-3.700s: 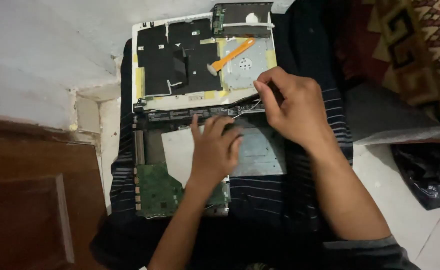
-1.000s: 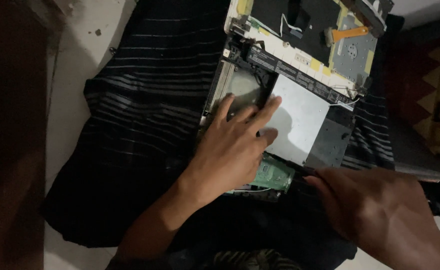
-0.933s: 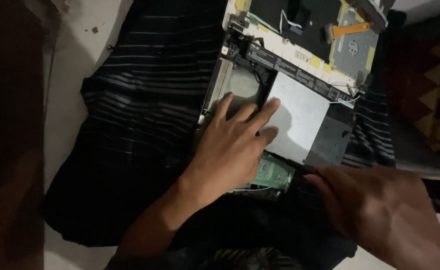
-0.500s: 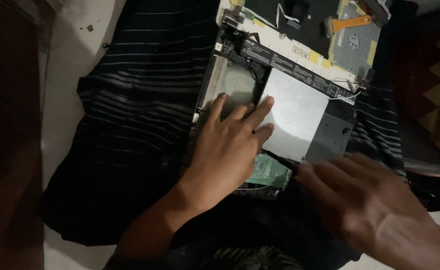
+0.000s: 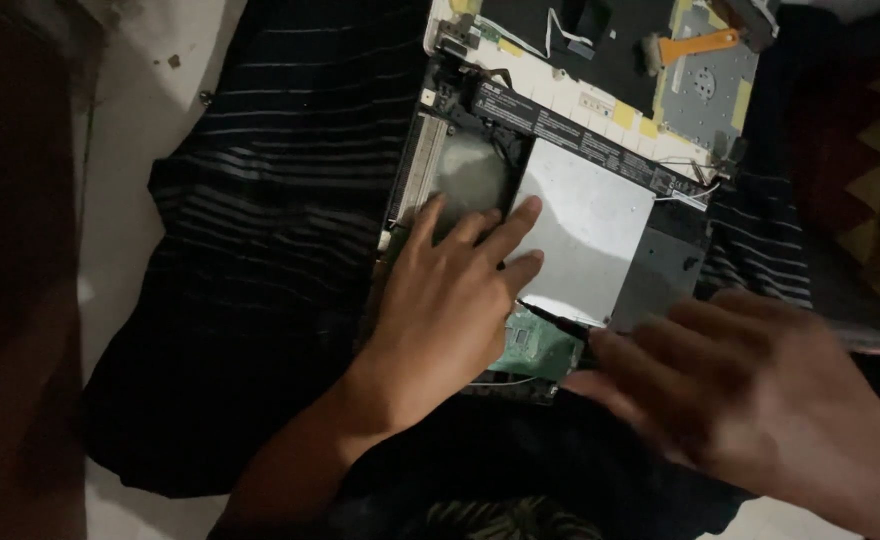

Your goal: The person is unscrewing and removing a metal plate from the internal components of a laptop.

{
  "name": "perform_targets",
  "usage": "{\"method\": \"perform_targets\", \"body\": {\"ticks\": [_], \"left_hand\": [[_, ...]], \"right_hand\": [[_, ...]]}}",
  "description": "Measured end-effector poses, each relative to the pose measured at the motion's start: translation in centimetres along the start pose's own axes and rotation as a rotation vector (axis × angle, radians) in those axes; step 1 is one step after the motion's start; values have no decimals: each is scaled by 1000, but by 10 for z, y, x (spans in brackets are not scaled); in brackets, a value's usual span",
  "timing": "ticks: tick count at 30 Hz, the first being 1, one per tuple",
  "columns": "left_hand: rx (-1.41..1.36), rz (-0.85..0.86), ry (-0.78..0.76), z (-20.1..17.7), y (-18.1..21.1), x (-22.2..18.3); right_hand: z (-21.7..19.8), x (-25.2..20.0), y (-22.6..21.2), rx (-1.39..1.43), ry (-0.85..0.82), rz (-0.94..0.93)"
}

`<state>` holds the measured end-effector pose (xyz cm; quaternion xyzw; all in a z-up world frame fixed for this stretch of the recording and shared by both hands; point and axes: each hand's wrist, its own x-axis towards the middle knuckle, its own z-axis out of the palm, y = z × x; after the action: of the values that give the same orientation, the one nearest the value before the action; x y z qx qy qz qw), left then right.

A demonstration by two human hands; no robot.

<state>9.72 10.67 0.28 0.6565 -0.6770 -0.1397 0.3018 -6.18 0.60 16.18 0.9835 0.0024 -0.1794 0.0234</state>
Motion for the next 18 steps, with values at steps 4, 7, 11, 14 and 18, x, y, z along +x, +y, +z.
{"method": "perform_targets", "body": {"ticks": [4, 7, 11, 14, 18], "left_hand": [[-44, -8, 10, -1, 1, 1], [-49, -15, 7, -4, 2, 1], [-39, -12, -17, -5, 2, 1], [-25, -17, -35, -4, 1, 2], [-8, -21, -53, -6, 2, 2]], "right_hand": [[-9, 6, 0, 48, 54, 92], [-15, 7, 0, 71, 78, 77], [-3, -6, 0, 44, 71, 96], [-6, -7, 1, 39, 59, 121], [-11, -9, 3, -10, 5, 139]]}}
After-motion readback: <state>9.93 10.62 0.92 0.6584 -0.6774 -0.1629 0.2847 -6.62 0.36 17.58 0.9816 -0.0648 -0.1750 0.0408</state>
